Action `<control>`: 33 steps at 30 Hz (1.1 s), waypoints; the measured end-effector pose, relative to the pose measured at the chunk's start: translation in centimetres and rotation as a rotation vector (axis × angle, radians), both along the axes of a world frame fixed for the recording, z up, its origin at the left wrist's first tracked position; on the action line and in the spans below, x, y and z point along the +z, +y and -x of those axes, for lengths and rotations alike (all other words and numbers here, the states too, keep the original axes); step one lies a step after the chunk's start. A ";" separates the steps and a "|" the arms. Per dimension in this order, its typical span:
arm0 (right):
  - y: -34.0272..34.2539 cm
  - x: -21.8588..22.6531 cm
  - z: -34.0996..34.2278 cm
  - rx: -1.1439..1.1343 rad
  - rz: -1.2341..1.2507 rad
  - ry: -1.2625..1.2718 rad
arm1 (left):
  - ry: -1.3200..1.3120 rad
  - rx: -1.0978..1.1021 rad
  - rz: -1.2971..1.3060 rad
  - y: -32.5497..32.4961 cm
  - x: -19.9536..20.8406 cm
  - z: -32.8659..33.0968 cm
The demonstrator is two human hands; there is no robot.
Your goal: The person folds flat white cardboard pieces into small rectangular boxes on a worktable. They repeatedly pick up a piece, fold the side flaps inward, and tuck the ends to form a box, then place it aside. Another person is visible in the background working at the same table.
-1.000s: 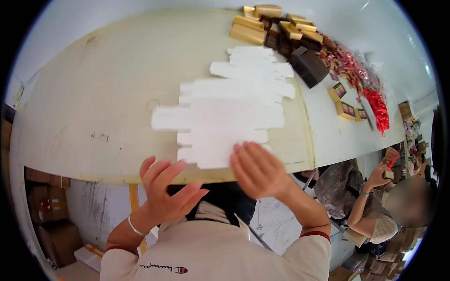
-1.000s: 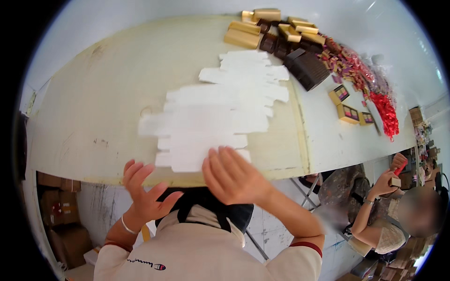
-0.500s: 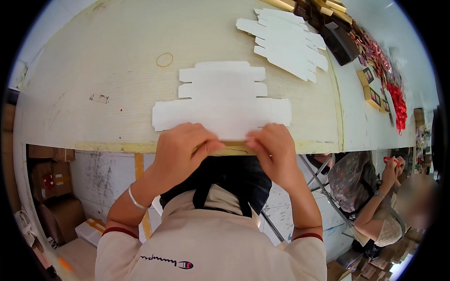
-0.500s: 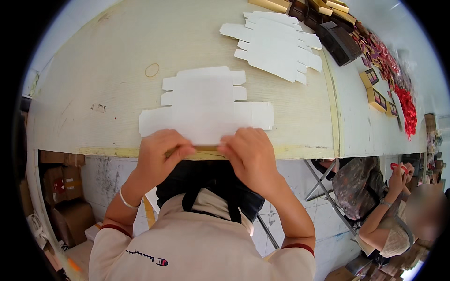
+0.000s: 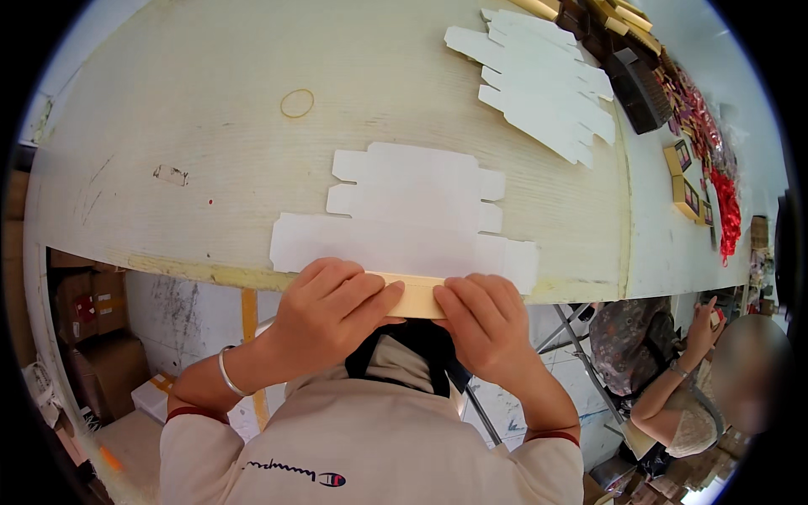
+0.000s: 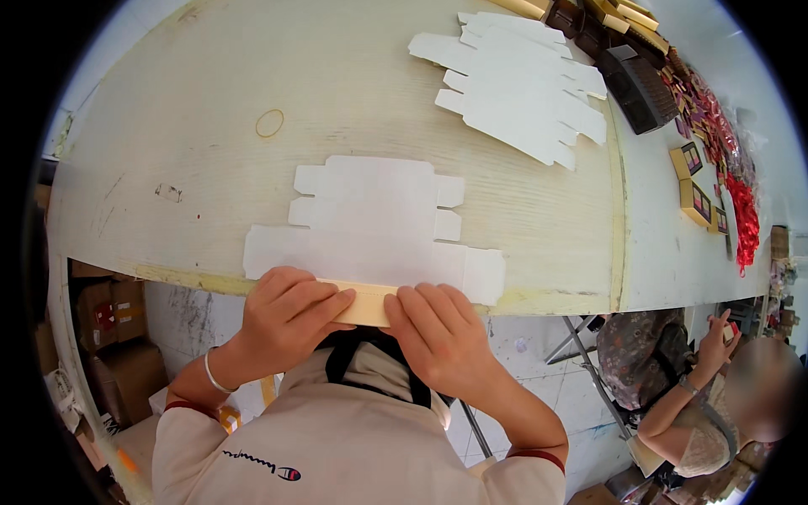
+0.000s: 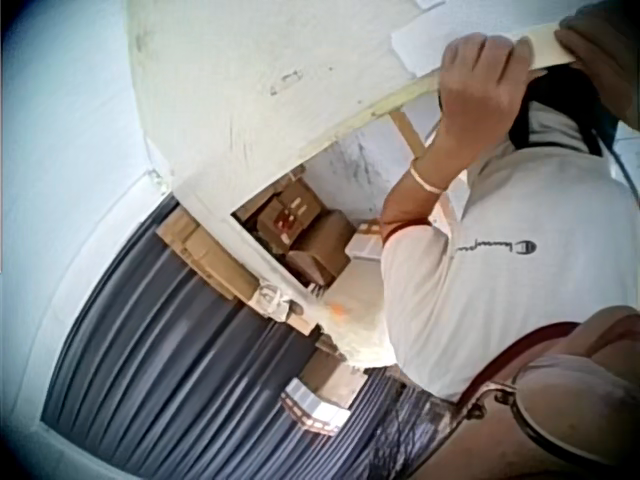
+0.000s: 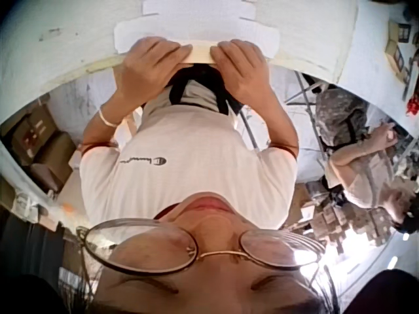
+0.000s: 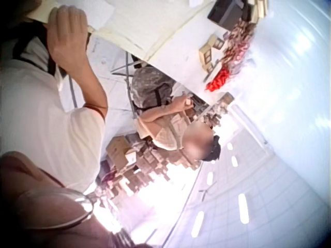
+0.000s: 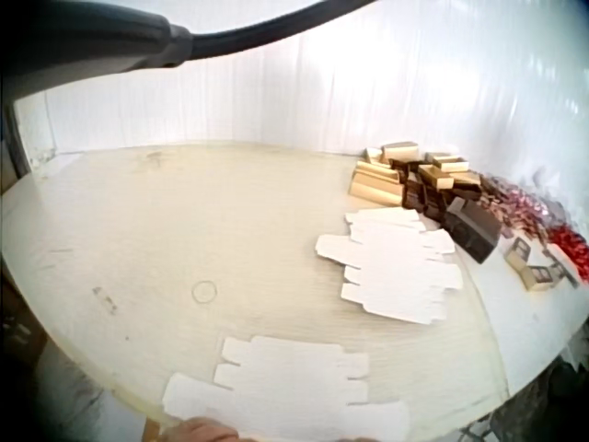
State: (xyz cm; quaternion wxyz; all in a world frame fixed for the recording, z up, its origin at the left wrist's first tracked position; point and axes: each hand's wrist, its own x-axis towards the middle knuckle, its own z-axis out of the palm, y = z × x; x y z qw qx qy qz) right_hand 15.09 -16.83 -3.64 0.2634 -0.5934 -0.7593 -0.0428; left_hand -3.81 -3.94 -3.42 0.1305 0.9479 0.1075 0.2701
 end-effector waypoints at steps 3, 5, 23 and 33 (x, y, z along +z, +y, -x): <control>1.6 1.7 -0.1 -0.012 0.167 0.100 | 0.055 0.007 0.156 0.5 0.8 -0.6; 2.7 1.9 -0.3 -0.034 0.273 0.127 | 0.142 0.048 0.246 1.0 1.4 -1.3; 3.2 3.2 4.3 -0.085 0.506 1.130 | 0.210 0.200 0.349 3.0 3.7 -2.2; -1.4 -0.3 0.0 -0.004 0.026 -0.045 | 0.234 -0.049 0.133 6.9 3.9 -4.8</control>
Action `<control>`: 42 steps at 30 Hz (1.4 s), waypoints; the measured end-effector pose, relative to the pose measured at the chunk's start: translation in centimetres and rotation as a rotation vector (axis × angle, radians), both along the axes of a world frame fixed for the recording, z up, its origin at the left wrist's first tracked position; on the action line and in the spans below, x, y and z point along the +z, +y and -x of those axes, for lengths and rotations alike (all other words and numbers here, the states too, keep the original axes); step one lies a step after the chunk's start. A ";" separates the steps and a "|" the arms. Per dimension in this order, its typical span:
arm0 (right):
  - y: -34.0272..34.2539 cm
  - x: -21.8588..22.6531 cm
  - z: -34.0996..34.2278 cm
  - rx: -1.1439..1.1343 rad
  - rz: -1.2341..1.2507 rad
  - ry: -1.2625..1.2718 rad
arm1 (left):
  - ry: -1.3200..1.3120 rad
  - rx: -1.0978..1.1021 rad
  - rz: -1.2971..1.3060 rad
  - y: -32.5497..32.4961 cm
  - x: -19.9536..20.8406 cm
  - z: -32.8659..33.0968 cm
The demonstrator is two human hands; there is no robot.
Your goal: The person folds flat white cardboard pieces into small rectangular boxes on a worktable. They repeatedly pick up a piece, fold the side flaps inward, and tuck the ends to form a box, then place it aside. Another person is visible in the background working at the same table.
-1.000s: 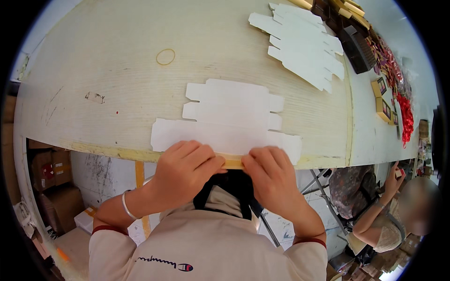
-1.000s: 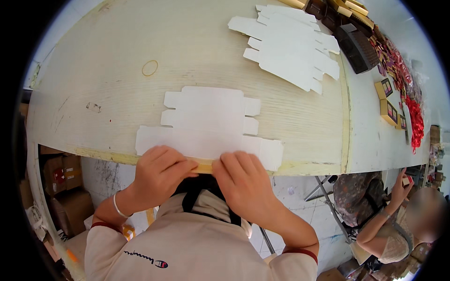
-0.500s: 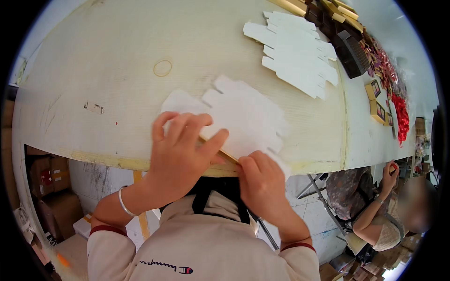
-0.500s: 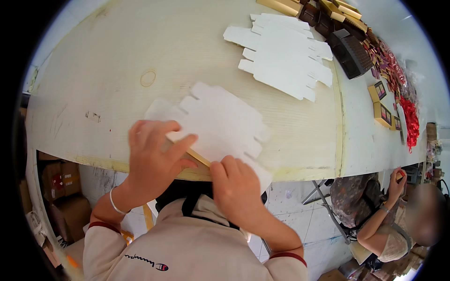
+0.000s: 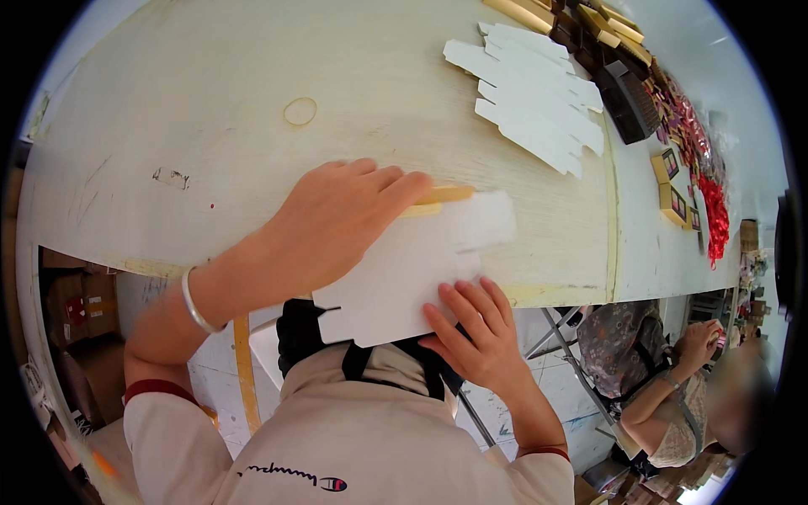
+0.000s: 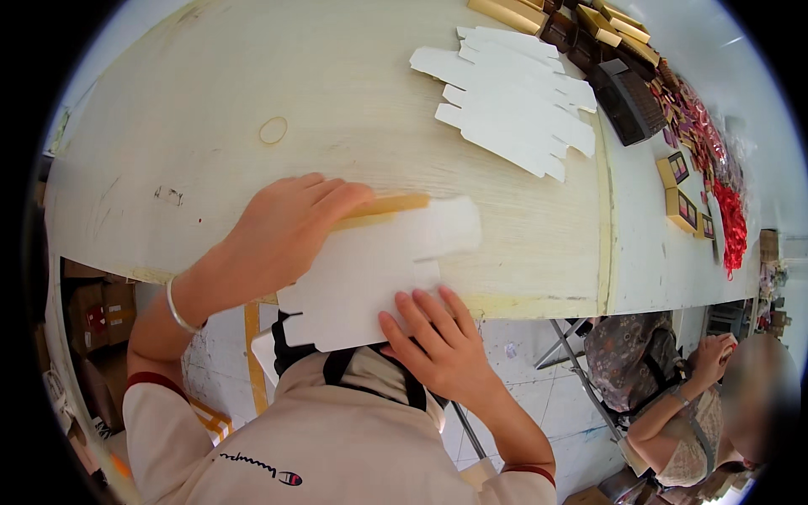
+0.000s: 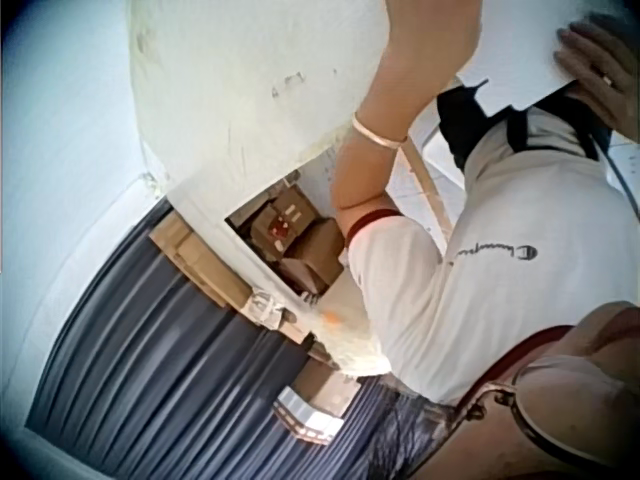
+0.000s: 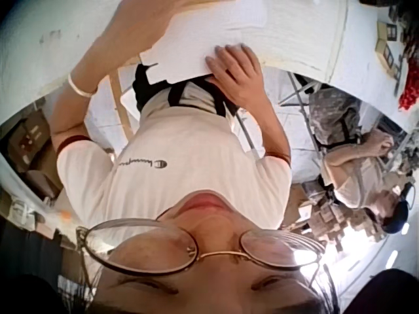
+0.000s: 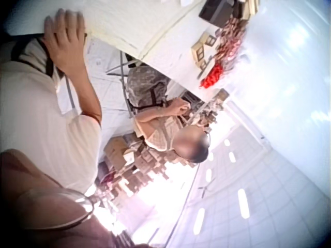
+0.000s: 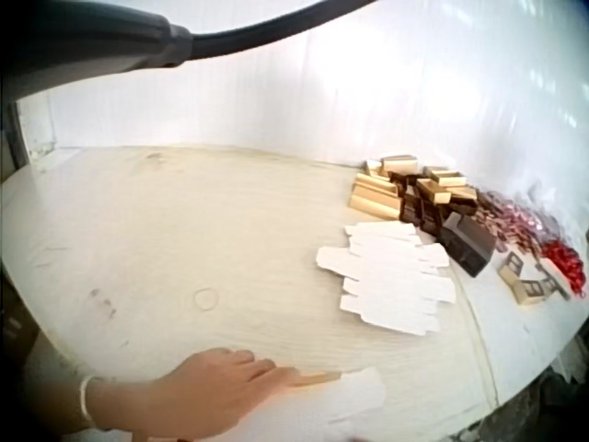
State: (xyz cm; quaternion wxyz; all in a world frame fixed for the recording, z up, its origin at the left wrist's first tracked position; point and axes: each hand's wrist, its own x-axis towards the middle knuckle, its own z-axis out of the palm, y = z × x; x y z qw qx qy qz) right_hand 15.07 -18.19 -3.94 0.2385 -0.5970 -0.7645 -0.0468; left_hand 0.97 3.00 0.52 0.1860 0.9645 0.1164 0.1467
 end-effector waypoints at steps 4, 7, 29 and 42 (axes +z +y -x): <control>1.4 -0.5 0.5 0.017 -0.109 0.126 | -0.116 -0.078 -0.112 0.1 -0.8 -0.9; 2.8 0.7 -0.2 0.031 -0.056 0.225 | -0.247 -0.044 -0.129 -0.5 0.6 0.2; 2.2 0.0 0.7 0.015 -0.066 -0.092 | -0.265 -0.032 -0.223 -5.5 -4.4 6.4; 4.7 1.9 1.4 -0.144 0.115 0.164 | -0.222 0.151 -0.347 -5.5 -1.9 5.1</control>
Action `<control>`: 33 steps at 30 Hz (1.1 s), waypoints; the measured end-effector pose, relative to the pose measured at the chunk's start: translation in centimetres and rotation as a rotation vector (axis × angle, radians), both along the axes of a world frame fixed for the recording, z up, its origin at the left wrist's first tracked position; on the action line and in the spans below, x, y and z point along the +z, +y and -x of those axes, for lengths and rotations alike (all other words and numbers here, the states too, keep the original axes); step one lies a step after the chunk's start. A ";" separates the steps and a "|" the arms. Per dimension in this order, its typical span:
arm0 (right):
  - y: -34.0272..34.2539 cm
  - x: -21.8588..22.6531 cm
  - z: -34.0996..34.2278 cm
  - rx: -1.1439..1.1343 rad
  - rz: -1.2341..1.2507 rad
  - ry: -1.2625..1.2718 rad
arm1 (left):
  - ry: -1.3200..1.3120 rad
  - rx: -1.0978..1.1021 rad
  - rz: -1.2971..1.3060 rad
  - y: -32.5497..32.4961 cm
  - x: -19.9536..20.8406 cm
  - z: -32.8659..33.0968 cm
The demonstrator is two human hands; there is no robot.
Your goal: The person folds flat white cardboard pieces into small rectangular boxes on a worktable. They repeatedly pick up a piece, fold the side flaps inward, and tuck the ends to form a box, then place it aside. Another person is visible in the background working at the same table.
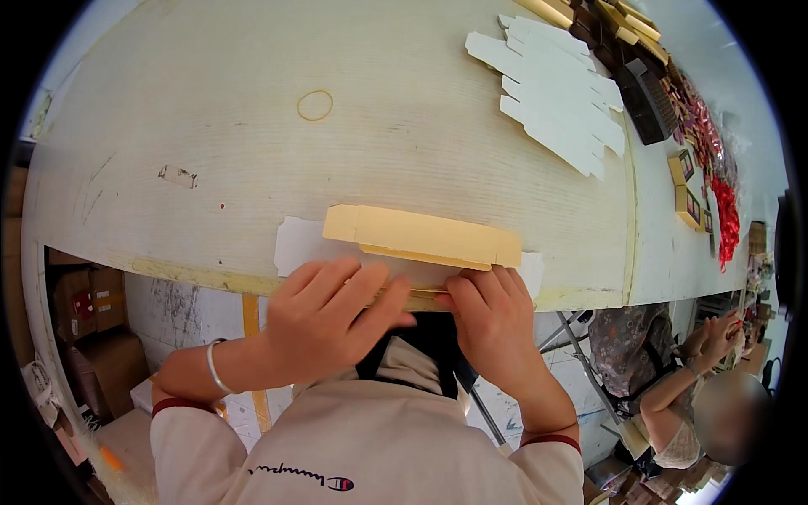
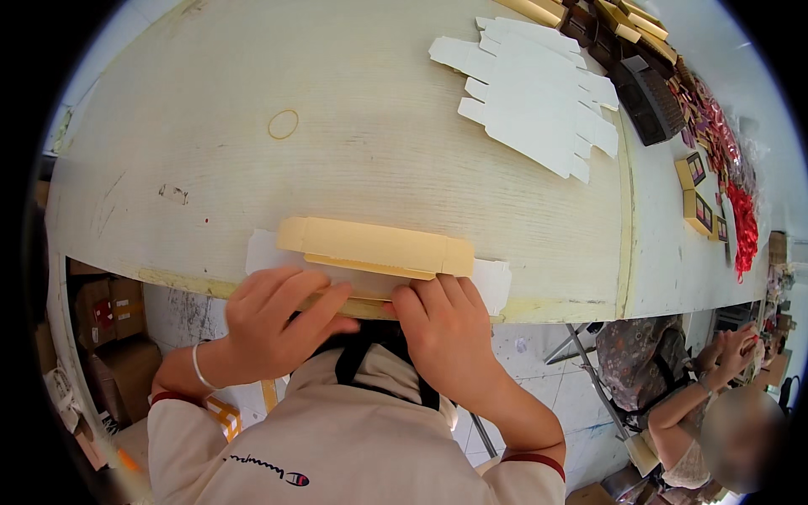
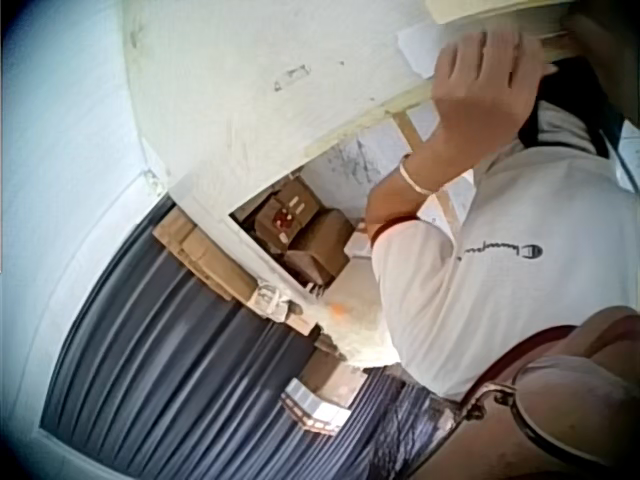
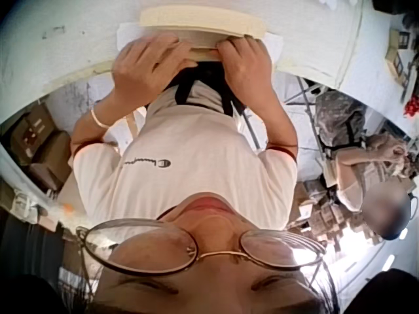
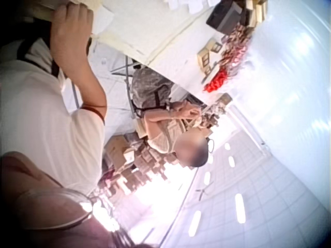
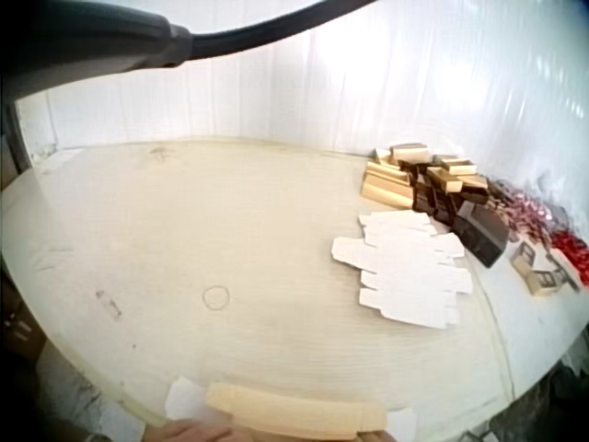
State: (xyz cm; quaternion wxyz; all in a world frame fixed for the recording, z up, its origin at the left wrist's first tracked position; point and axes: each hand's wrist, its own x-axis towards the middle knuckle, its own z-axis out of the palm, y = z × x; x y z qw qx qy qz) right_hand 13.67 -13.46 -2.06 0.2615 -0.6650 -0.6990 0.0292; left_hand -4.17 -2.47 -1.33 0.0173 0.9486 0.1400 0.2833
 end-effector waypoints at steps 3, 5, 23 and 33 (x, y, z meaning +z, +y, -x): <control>-0.1 -0.3 -0.1 0.011 -0.010 0.017 | -0.123 -0.053 0.101 2.3 3.5 0.3; -0.2 -0.3 -0.4 0.013 0.003 0.012 | -0.015 -0.043 0.303 4.9 3.5 -1.8; 2.8 -0.2 -1.4 0.525 -0.001 0.099 | 0.243 -0.165 0.707 4.5 0.6 -2.3; 2.7 0.2 -3.1 0.588 0.096 0.249 | 0.263 -0.640 0.458 5.3 -0.1 -0.2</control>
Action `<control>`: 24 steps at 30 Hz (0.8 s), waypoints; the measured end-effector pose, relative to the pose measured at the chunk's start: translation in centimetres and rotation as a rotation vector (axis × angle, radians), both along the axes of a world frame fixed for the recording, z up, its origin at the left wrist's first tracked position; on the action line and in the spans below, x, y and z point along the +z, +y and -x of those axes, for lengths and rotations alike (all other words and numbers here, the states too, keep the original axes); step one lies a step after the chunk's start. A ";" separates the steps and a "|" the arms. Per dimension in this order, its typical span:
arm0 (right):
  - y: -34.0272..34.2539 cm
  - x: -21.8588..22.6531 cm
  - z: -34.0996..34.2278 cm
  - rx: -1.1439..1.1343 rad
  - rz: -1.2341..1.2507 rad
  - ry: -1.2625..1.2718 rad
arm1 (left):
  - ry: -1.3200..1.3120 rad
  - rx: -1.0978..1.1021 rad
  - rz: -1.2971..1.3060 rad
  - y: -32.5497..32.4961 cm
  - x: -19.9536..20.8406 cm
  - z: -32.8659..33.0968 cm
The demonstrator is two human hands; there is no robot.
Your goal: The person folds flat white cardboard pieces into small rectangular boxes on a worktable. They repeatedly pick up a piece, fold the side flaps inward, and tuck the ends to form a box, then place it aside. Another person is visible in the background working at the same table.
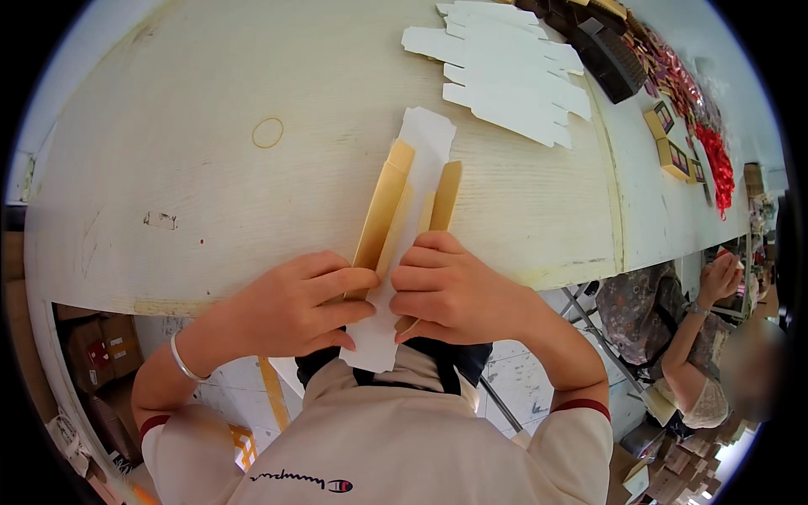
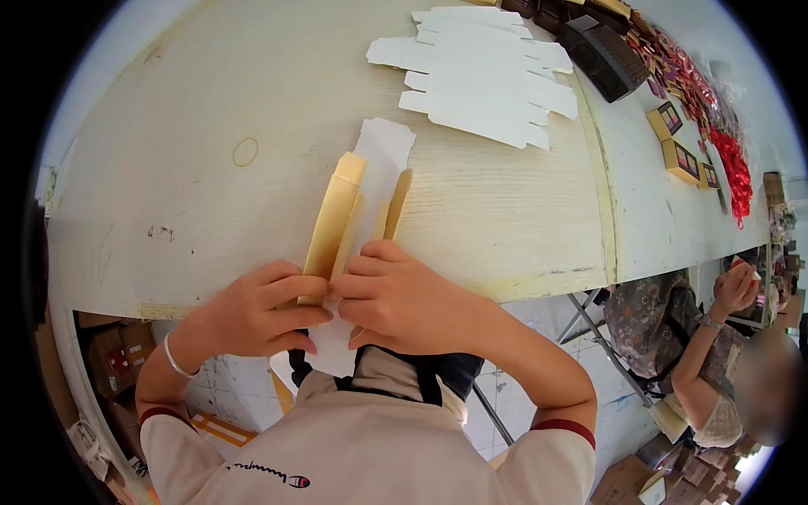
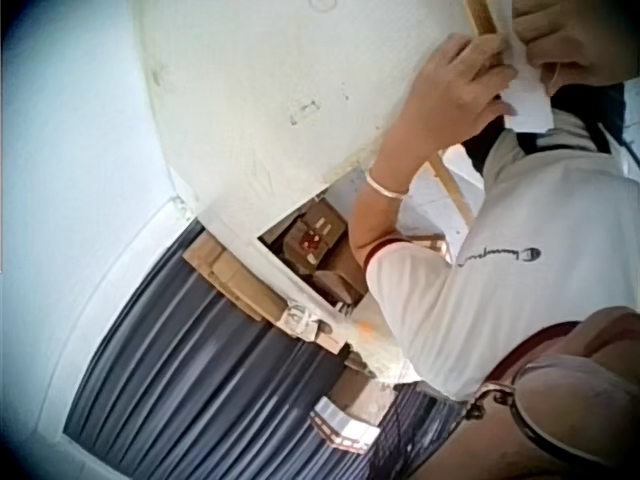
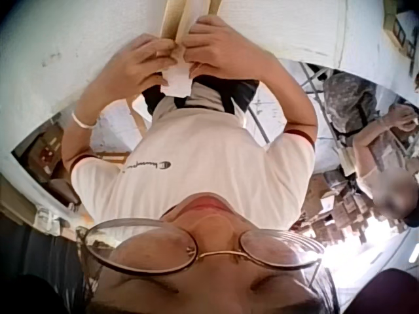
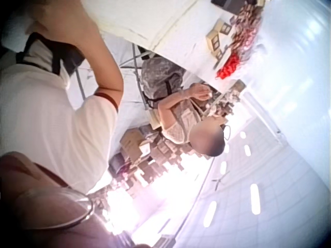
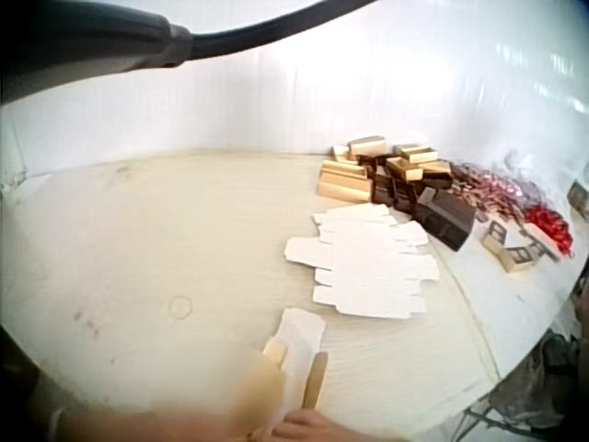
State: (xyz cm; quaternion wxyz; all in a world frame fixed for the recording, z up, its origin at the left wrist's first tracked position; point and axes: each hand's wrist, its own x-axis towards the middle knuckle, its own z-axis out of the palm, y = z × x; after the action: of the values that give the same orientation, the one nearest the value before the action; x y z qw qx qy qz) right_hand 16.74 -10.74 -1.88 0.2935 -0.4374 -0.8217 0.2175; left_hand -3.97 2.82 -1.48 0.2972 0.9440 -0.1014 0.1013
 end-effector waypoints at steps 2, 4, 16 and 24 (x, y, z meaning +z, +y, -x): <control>-0.5 0.1 -0.2 -0.028 -0.017 -0.016 | -0.065 0.010 -0.057 0.0 -0.8 0.2; -0.9 0.0 -0.5 -0.033 0.013 -0.028 | -0.044 0.003 0.014 -0.1 0.0 -0.3; -0.9 -0.3 -0.3 -0.242 0.020 0.128 | -0.112 0.211 0.118 -2.2 -0.6 -1.5; 0.4 0.4 0.3 -0.178 -0.003 -0.018 | -0.049 0.428 0.355 -4.7 -0.4 -2.5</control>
State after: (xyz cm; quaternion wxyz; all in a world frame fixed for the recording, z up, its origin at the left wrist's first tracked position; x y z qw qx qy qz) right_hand 16.43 -10.36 -1.53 0.3051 -0.5104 -0.7823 0.1855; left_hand -1.44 -1.87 -1.87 0.4271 0.8744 0.1126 0.2007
